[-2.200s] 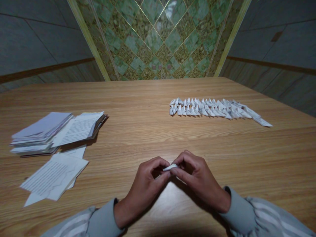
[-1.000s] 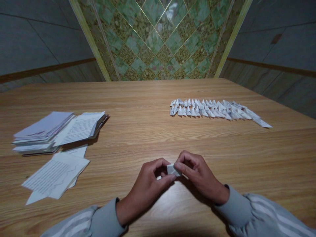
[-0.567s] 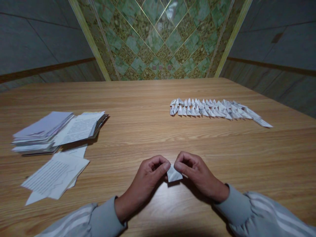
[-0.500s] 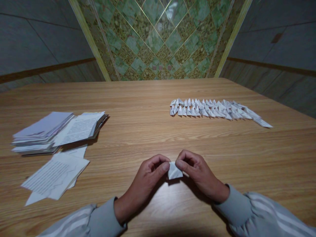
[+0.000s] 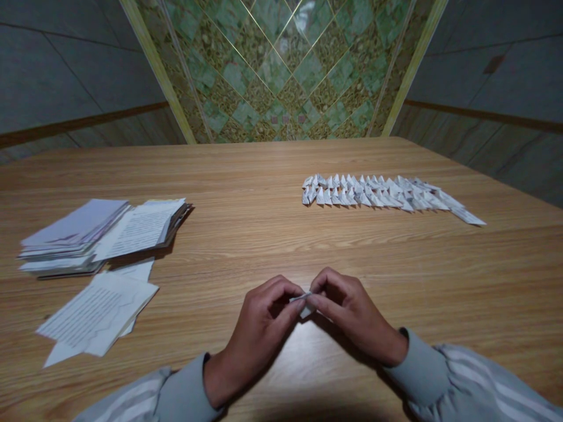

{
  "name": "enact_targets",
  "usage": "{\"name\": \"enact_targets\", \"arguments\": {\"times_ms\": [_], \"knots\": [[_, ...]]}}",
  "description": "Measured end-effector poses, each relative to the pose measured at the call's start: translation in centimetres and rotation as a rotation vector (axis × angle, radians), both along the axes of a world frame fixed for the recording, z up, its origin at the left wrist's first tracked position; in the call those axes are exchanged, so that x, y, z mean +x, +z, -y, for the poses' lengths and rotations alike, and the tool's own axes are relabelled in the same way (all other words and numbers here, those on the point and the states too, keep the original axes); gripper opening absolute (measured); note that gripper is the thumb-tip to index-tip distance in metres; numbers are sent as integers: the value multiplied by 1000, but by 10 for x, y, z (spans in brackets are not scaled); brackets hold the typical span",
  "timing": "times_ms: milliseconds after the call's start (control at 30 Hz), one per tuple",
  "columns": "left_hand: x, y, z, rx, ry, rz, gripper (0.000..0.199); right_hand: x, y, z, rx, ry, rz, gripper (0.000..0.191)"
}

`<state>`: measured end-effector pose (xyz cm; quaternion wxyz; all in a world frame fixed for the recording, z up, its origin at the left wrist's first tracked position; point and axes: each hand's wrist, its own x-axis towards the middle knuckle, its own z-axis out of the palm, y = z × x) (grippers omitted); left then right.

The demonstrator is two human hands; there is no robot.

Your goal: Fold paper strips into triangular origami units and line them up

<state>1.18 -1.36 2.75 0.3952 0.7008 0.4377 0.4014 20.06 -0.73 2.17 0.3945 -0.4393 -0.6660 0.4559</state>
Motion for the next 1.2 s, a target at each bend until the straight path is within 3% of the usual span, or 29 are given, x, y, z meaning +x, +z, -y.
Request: {"name": "enact_targets", "arguments": {"times_ms": [267, 400, 567, 833, 1200], "knots": [[1, 0, 2, -262, 41, 189, 11, 1, -2, 3, 10, -39, -72, 25], [1, 2, 1, -271, 65, 207, 14, 1, 1, 3, 7, -4, -53, 22], [1, 1, 1, -303, 7, 238, 19, 1, 2, 2, 40, 38, -5, 23], [-3, 0, -4, -394, -103, 307, 20, -2, 2, 1, -221, 134, -334, 38], [1, -4, -6, -448, -19, 309, 20, 1, -1, -2, -100, 19, -177, 31]]}}
